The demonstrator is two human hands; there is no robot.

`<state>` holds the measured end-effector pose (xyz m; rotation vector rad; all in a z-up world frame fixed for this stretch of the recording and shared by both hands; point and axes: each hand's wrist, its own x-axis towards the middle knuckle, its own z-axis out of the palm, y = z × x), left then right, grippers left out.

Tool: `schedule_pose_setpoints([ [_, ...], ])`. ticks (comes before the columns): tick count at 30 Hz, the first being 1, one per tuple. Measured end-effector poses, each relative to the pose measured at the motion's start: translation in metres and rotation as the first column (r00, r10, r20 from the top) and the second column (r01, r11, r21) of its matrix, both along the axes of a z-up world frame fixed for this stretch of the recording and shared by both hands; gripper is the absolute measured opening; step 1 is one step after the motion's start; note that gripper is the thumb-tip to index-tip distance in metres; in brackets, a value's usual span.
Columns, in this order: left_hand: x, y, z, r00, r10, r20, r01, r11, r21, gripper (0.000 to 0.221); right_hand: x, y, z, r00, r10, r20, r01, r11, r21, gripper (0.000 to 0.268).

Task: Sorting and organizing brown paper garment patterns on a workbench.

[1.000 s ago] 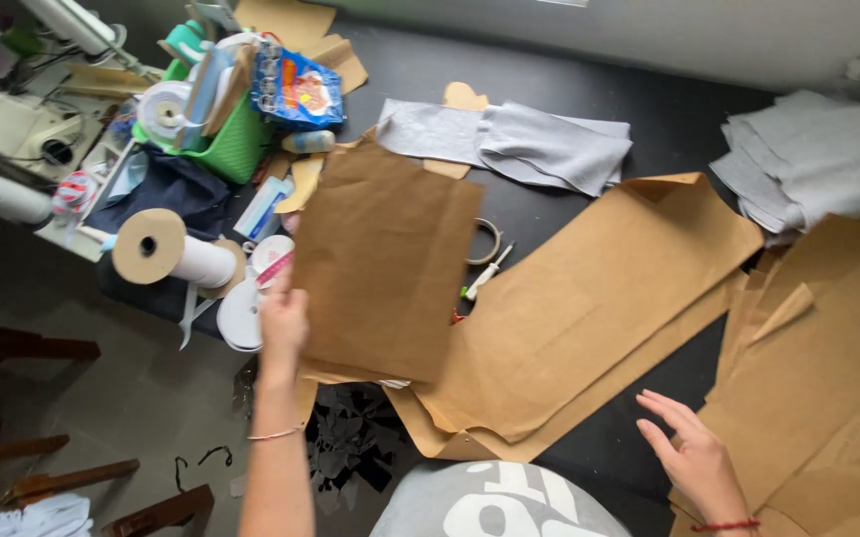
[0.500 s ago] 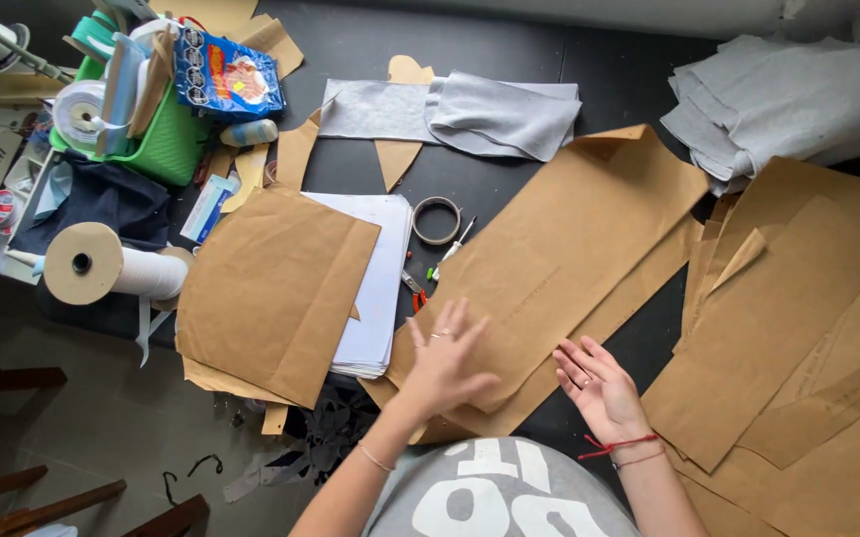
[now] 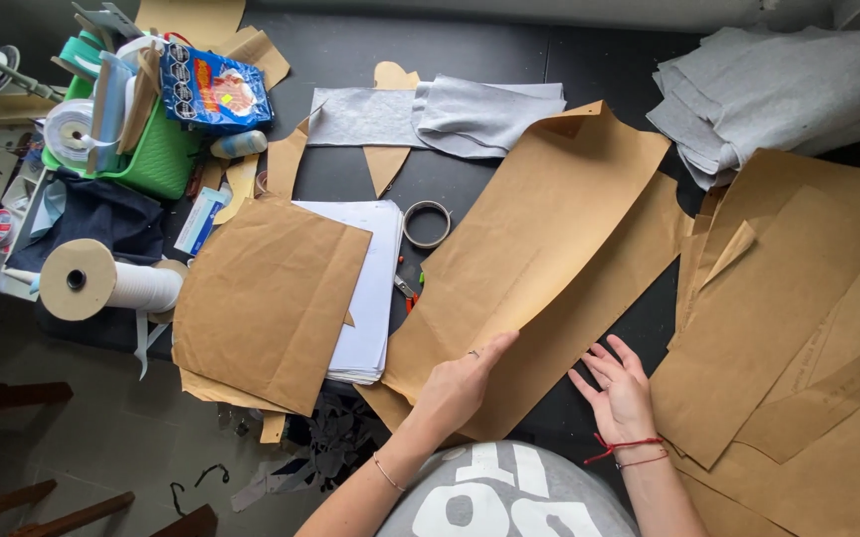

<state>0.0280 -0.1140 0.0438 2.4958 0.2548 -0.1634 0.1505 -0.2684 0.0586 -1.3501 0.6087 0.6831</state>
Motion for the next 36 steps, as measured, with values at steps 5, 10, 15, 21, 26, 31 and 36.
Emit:
schedule_pose_setpoints([
  [5,-0.013,-0.003,0.013,0.974,0.056,0.221,-0.03,0.992,-0.121,0.048,0.015,-0.014,-0.051,0.997,-0.076,-0.019,0.076,0.996,0.037,0.054],
  [10,-0.017,-0.007,0.01,0.949,0.134,0.284,-0.133,0.991,-0.021,0.037,0.012,-0.006,-0.049,0.976,0.143,0.165,-0.162,0.981,0.107,0.009],
  [15,-0.016,-0.009,0.032,0.903,0.192,0.384,-0.201,0.979,-0.019,0.029,0.006,0.017,-0.01,0.908,0.253,0.335,-0.291,0.954,0.068,0.015],
  [21,-0.013,-0.008,0.041,0.85,0.176,0.496,-0.181,0.983,-0.038,0.033,0.006,0.043,0.039,0.846,0.364,0.39,-0.372,0.926,-0.057,0.074],
  [26,-0.018,-0.014,0.032,0.867,0.109,0.486,-0.112,0.993,-0.023,0.038,0.003,0.056,0.029,0.866,0.278,0.415,-0.325,0.945,0.045,0.09],
  [31,-0.028,-0.009,0.037,0.911,0.004,0.413,0.128,0.948,-0.292,0.049,0.003,0.056,0.03,0.527,0.41,0.745,-0.228,0.912,-0.341,0.07],
  [36,-0.041,0.012,0.091,0.931,0.153,0.333,0.023,0.882,-0.47,0.083,-0.022,0.07,0.072,0.404,0.497,0.767,-0.261,0.867,-0.425,0.071],
])
